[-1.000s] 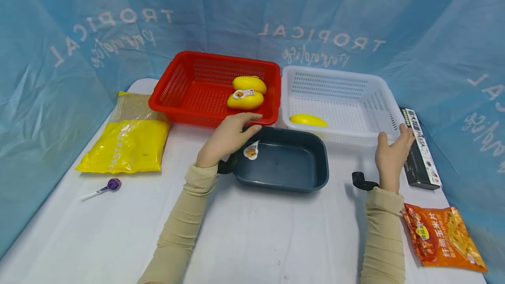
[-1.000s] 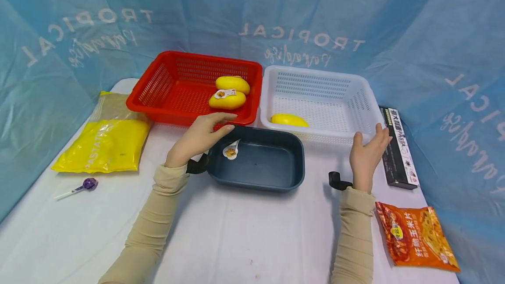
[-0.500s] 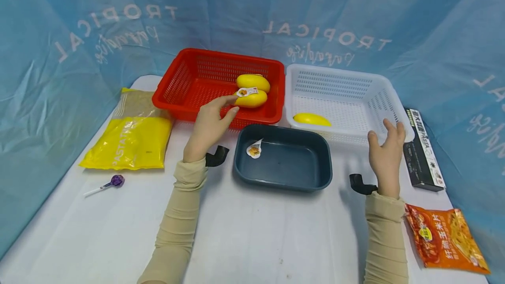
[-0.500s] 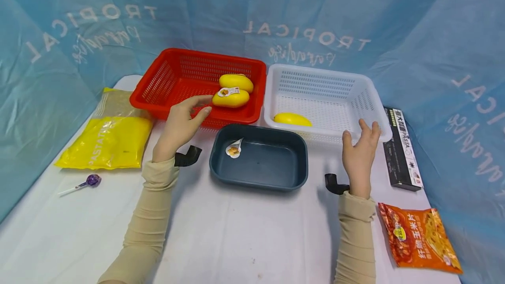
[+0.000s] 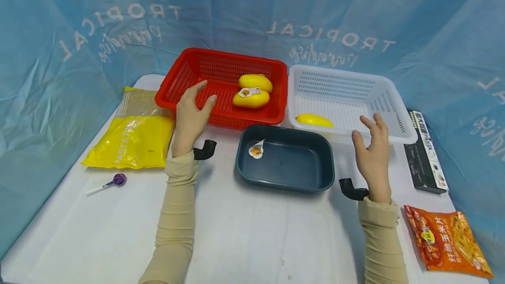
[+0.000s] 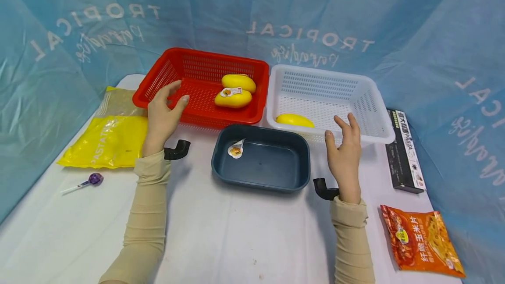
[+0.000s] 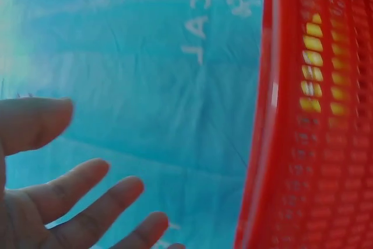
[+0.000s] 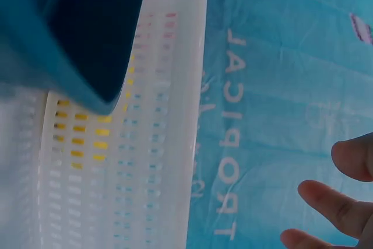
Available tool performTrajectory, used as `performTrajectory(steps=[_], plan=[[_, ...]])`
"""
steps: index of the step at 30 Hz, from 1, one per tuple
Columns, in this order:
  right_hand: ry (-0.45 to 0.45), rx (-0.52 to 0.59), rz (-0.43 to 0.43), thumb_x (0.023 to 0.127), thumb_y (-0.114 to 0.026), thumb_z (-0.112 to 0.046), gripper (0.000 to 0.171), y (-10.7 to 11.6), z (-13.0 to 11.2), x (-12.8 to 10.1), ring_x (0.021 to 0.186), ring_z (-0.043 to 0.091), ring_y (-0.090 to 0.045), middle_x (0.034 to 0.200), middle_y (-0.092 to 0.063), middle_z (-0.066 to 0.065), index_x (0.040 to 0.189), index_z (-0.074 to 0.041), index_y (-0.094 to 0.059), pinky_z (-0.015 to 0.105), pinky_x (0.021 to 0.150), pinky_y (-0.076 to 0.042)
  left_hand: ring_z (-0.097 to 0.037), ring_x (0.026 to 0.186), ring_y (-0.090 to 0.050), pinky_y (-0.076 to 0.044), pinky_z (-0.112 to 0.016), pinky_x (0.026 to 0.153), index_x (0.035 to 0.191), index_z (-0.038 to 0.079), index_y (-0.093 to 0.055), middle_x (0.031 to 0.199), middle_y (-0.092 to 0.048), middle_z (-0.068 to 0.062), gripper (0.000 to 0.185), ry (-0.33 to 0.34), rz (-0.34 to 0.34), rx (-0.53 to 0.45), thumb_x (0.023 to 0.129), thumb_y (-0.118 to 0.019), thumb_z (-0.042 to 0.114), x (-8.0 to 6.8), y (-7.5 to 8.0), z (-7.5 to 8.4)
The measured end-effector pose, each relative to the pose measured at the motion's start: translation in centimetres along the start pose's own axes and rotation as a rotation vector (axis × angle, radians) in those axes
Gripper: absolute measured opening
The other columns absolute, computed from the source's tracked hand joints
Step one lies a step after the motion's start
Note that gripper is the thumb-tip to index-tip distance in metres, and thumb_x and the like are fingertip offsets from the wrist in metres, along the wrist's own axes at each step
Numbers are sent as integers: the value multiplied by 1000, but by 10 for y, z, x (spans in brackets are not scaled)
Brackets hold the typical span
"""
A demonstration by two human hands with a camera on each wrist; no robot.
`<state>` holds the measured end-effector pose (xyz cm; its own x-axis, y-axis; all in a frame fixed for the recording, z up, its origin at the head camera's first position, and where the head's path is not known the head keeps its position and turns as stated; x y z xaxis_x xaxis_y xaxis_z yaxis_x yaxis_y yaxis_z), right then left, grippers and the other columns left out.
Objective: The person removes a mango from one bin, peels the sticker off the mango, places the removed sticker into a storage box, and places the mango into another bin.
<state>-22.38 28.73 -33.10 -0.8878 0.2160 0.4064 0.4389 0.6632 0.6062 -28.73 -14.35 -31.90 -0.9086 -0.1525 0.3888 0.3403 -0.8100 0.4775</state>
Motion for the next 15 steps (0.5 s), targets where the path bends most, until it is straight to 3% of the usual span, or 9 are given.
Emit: performTrajectory(steps=[3,8,15], plan=[[38,12,-3,97,-51,-15,44,-2,-6,0,146,40,-22,157,-27,19,139,-1,-49,65,114,-19,-30,133,-45,-32,-45,115,139,9,-50,141,-52,-14,49,11,80,-38,96,-58,31,5,11,-13],[45,15,-24,96,-53,-14,44,-5,-10,0,145,42,-25,156,-29,19,138,-1,-50,66,113,-21,-27,134,-41,-27,-43,115,139,8,-50,142,-51,-11,51,89,202,-67,96,-56,36,7,28,-39],[61,13,-52,96,-53,-13,43,-13,-12,-3,141,43,-31,154,-34,19,138,-2,-51,65,111,-28,-28,132,-41,-27,-38,115,137,9,-52,139,-53,-12,47,163,284,-44,97,-54,34,6,38,-65]])
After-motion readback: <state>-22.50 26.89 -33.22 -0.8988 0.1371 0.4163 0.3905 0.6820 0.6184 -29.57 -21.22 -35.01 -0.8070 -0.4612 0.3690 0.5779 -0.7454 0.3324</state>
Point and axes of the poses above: each hand's wrist, its own x-axis towards the middle knuckle, its own y-axis out of the back of the hand, z = x × y, the point moved 8 cm from there along x, towards the middle knuckle
